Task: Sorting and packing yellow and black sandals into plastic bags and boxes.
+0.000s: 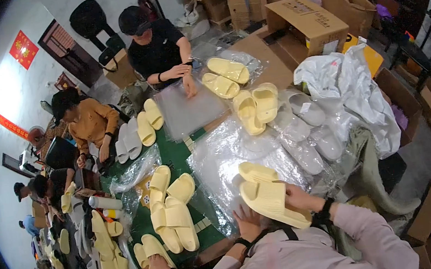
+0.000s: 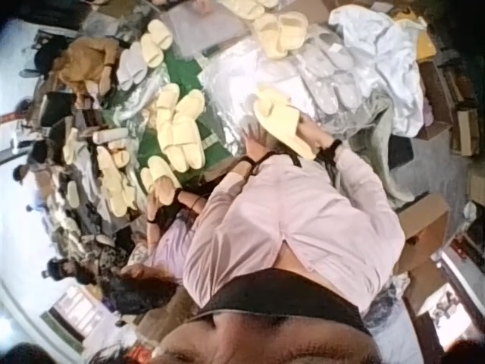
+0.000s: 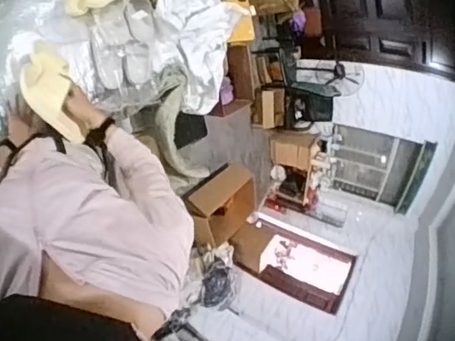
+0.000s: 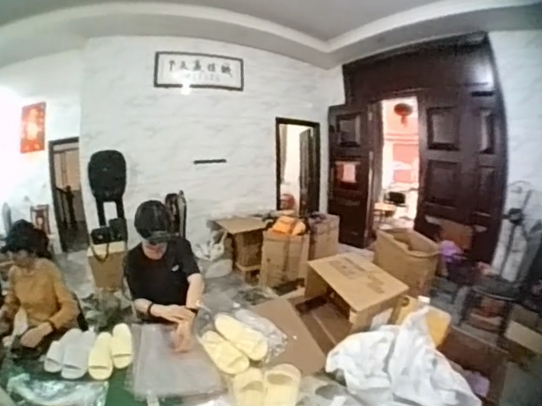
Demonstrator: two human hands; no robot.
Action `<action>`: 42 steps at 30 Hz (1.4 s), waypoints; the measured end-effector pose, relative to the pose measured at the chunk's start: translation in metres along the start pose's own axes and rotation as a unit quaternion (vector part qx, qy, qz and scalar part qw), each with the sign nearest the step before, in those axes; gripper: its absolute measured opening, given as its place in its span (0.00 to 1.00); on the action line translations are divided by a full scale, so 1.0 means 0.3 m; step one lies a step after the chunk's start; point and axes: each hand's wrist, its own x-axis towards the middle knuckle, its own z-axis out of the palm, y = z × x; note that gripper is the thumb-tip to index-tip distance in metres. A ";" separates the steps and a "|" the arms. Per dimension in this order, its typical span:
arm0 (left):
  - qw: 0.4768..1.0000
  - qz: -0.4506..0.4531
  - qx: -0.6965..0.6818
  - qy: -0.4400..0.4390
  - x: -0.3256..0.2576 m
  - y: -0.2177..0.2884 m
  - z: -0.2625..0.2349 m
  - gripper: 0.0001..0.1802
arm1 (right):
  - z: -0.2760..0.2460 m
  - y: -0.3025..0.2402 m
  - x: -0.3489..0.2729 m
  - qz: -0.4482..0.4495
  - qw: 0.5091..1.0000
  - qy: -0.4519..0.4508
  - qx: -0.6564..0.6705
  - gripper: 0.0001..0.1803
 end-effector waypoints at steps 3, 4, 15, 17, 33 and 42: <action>0.999 -0.014 0.017 -0.027 0.001 0.019 -0.046 0.47 | -0.040 0.046 -0.066 0.025 1.000 0.001 -0.017 0.21; 0.999 -0.015 0.010 -0.042 -0.015 0.014 -0.066 0.44 | -0.013 -0.041 -0.067 0.099 0.995 0.007 -0.017 0.20; 0.994 0.040 -0.103 0.025 -0.019 0.011 -0.033 0.16 | -0.056 0.026 0.007 0.080 0.982 0.018 0.173 0.12; 0.969 -0.052 -0.178 0.164 -0.019 -0.027 0.003 0.09 | -0.084 0.043 0.022 0.076 0.984 -0.005 0.159 0.12; 0.545 0.032 -0.837 0.028 0.049 -0.102 0.298 0.32 | -0.024 -0.105 -0.030 0.125 0.937 -0.320 -0.065 0.25; 0.971 0.017 -0.211 0.110 0.049 -0.110 0.138 0.30 | -0.051 -0.054 -0.041 0.074 0.981 -0.167 -0.065 0.27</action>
